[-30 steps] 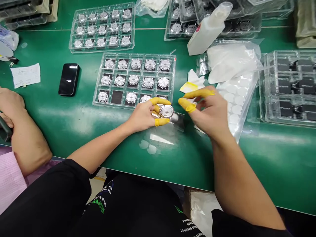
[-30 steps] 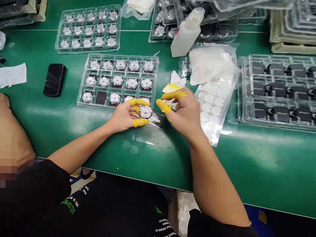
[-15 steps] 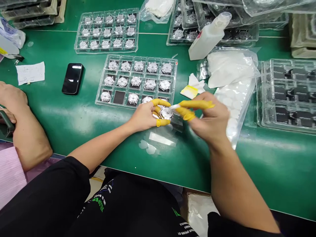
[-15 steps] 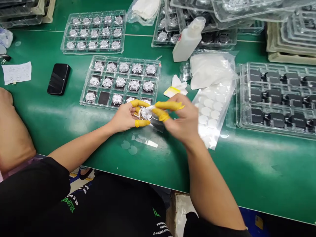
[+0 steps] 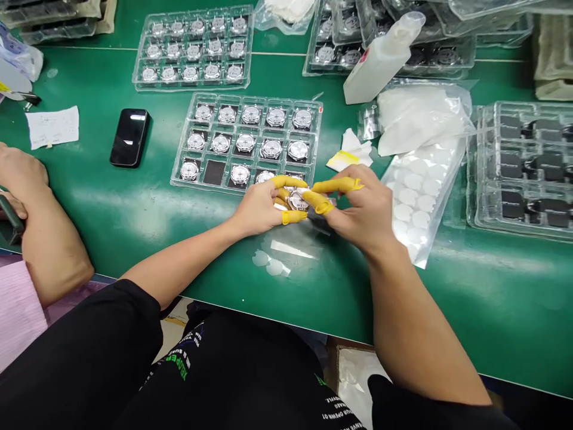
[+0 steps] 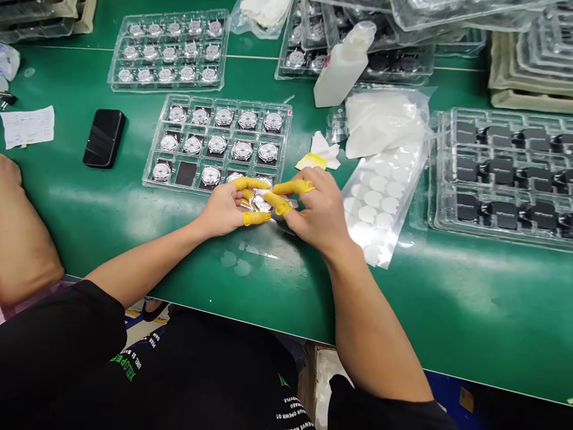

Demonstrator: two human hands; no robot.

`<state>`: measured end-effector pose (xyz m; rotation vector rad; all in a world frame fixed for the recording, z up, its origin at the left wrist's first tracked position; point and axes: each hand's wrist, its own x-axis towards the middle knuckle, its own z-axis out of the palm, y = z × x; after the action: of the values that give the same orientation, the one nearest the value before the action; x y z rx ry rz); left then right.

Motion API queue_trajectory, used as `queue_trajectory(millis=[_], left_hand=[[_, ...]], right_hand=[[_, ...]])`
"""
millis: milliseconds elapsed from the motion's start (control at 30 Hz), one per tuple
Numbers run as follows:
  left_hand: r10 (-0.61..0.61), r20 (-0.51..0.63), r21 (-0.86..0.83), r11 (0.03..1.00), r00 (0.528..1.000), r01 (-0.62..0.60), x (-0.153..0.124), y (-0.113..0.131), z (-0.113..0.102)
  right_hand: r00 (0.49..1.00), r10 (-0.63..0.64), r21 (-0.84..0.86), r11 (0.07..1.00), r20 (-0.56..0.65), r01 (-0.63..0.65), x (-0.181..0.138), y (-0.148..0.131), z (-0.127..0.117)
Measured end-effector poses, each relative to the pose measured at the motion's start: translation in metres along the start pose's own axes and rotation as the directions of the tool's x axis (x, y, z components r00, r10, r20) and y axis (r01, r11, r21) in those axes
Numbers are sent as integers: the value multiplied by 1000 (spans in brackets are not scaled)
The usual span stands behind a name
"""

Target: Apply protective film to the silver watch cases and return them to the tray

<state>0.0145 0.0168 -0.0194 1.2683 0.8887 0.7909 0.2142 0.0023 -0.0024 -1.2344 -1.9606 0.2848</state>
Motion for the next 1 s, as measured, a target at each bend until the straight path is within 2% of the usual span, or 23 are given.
queue_trajectory(millis=[100,267,400,533,667,800,933,1000], left_hand=[[-2,24,-2,1000,1000,2,1,-1,-1],[-9,14,-3,1000,1000,9,2,1,-2],[-29,37,6,1000,999,29,1,3,-2],[-22,17,-35,999,1000,23,0,4,-1],[-46,19,-55,997,999,47,0,4,0],[-48,22,-61,997,999,49,0,4,1],[-47,30,-39,998,998,48,0,4,1],[-51,19,-1,999,999,51,0,4,1]], right_hand=[[998,7,54,998,54,-10,0,2,1],[998,63,71,995,21,-64,0,3,3],[998,-33,131,991,58,25,-3,2,4],[1000,-8,36,999,-28,9,-5,3,4],[999,-22,35,999,41,20,-5,4,4],[999,-4,10,1000,-40,4,-2,4,5],[1000,18,31,999,3,-18,-2,5,5],[999,38,17,999,-17,-38,-3,5,6]])
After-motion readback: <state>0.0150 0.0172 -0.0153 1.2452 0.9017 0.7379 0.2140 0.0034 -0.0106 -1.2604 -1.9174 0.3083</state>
